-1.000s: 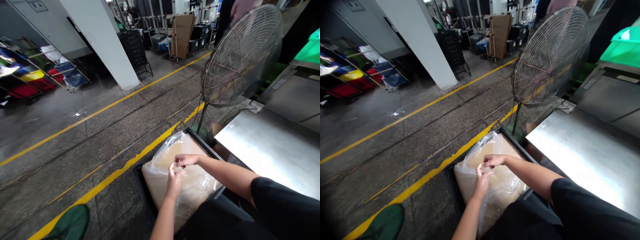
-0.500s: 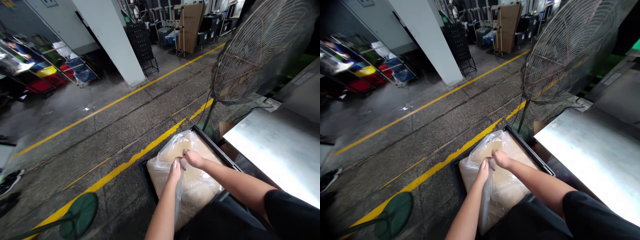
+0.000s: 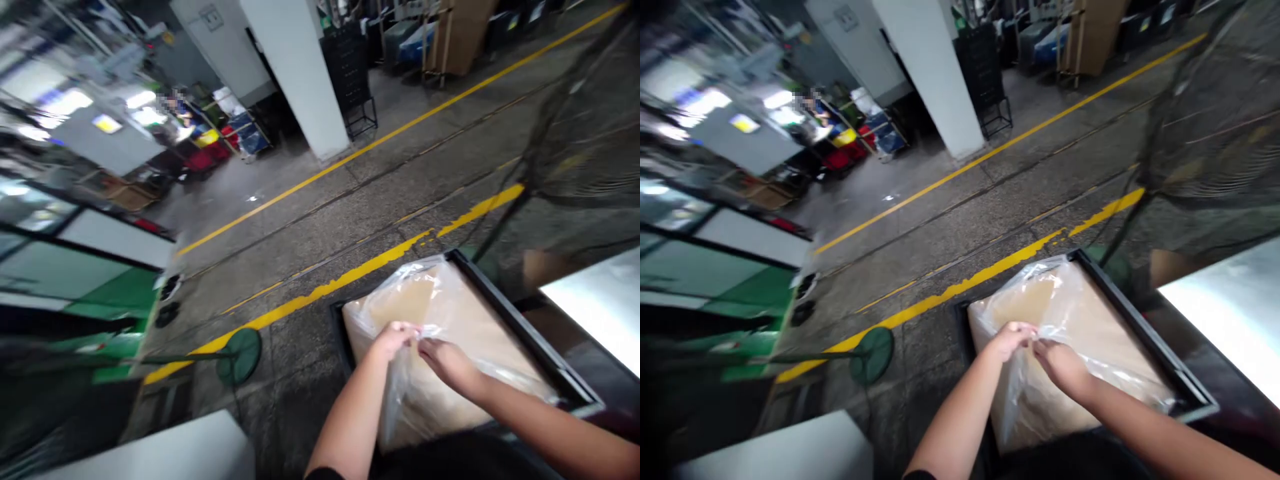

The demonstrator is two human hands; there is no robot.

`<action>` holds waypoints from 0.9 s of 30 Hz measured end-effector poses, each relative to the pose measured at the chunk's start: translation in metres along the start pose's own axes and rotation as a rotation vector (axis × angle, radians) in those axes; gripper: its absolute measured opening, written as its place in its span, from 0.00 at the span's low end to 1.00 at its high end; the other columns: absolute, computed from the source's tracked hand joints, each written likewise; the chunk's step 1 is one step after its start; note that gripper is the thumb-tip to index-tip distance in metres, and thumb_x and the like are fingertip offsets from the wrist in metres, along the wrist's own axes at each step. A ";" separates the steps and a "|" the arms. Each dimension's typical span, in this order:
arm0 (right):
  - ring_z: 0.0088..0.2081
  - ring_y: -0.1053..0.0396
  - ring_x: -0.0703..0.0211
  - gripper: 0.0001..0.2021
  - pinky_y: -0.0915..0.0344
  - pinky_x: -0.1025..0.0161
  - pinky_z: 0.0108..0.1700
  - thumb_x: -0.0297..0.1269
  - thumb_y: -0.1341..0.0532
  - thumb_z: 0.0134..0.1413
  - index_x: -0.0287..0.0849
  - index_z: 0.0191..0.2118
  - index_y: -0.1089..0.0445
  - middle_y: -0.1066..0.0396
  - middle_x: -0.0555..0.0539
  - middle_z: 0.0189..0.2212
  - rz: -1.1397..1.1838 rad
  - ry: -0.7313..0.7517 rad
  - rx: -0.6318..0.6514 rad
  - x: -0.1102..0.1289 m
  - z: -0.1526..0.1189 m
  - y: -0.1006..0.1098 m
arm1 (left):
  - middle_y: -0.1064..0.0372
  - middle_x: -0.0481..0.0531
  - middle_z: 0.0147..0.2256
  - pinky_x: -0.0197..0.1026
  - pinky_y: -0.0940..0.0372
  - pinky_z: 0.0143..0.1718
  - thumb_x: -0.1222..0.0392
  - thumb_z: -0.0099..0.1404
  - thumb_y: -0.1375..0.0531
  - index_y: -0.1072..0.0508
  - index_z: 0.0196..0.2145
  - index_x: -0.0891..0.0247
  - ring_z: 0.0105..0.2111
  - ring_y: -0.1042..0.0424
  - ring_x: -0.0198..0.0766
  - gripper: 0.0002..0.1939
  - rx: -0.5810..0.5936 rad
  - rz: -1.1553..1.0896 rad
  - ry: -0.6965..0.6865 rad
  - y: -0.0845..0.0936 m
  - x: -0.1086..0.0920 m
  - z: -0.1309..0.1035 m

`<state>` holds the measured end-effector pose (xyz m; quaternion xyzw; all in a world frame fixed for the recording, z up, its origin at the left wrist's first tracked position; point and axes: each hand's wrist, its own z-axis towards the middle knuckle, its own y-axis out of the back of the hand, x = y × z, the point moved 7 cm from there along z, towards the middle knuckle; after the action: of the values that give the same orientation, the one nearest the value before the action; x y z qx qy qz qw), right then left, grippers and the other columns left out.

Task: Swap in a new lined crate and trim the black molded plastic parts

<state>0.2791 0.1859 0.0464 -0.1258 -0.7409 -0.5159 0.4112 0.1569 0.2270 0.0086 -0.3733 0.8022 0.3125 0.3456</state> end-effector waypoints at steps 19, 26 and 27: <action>0.45 0.24 0.42 0.20 0.30 0.52 0.50 0.54 0.39 0.53 0.42 0.38 0.20 0.21 0.38 0.40 0.753 -0.130 0.508 -0.082 0.068 -0.008 | 0.28 0.57 0.56 0.46 0.38 0.60 0.60 0.71 0.44 0.19 0.46 0.65 0.54 0.31 0.45 0.15 -0.151 0.538 -0.469 -0.039 -0.013 -0.009; 0.33 0.26 0.48 0.17 0.34 0.57 0.37 0.50 0.43 0.58 0.45 0.31 0.22 0.23 0.42 0.29 0.294 0.008 0.316 -0.126 0.090 -0.020 | 0.32 0.41 0.62 0.51 0.50 0.67 0.56 0.71 0.44 0.17 0.40 0.52 0.63 0.43 0.46 0.14 -0.317 0.421 -0.292 -0.026 0.014 -0.014; 0.32 0.26 0.48 0.16 0.35 0.57 0.37 0.48 0.43 0.59 0.46 0.30 0.22 0.23 0.41 0.28 0.230 0.030 0.290 -0.134 0.094 -0.021 | 0.32 0.40 0.62 0.51 0.52 0.68 0.57 0.71 0.44 0.16 0.39 0.52 0.65 0.46 0.46 0.14 -0.308 0.373 -0.267 -0.032 0.024 -0.017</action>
<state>0.3054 0.2902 -0.0785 -0.1413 -0.7821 -0.3551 0.4922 0.1661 0.1882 -0.0088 -0.2229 0.7474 0.5356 0.3238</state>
